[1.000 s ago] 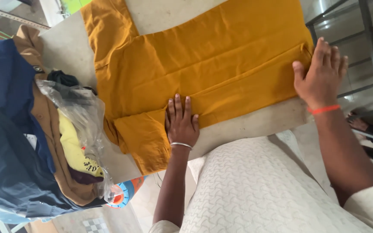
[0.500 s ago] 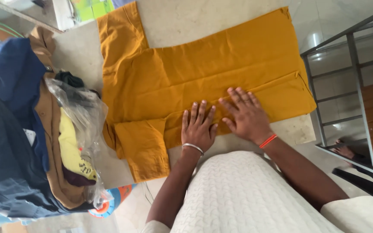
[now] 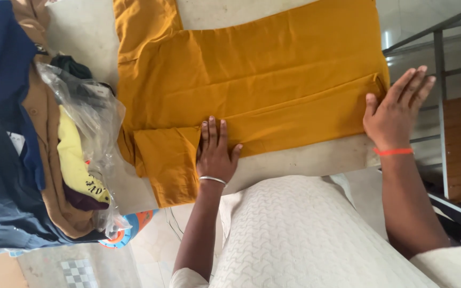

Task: Folding a yellow long-sleeved shirt on a table.

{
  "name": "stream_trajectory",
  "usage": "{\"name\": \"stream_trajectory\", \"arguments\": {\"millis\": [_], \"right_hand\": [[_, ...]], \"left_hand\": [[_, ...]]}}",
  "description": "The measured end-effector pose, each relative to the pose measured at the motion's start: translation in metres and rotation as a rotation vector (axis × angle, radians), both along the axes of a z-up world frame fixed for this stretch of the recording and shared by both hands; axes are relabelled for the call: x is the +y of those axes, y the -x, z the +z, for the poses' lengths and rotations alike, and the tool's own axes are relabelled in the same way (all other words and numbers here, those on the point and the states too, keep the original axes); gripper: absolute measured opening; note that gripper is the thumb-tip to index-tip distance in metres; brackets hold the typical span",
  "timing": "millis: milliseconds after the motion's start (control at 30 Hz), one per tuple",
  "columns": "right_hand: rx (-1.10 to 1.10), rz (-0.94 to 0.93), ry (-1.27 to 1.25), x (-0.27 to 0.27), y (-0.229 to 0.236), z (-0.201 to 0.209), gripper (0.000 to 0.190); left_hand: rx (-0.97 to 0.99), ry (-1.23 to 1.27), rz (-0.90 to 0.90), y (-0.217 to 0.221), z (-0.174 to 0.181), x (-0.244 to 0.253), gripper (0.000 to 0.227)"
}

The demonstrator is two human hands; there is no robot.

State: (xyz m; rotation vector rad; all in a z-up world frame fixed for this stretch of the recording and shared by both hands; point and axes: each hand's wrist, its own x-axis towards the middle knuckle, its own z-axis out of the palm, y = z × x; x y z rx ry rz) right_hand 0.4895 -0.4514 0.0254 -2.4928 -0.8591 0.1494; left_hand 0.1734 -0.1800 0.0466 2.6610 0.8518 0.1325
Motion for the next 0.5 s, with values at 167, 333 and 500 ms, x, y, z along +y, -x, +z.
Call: {"name": "stream_trajectory", "arguments": {"millis": [167,333,500], "right_hand": [[-0.206,0.329,-0.107,0.063,0.067,0.026,0.078],[-0.058,0.456,0.042,0.100,0.099,0.023,0.066],[-0.199,0.282,0.253,0.055,0.052,0.029,0.069]], "left_hand": [[0.005,-0.063,-0.240,-0.041,0.022,-0.034,0.058],[-0.001,-0.091,-0.279,-0.066,-0.004,-0.035,0.059],[0.021,-0.092,-0.116,-0.034,0.011,-0.011,0.073]]}}
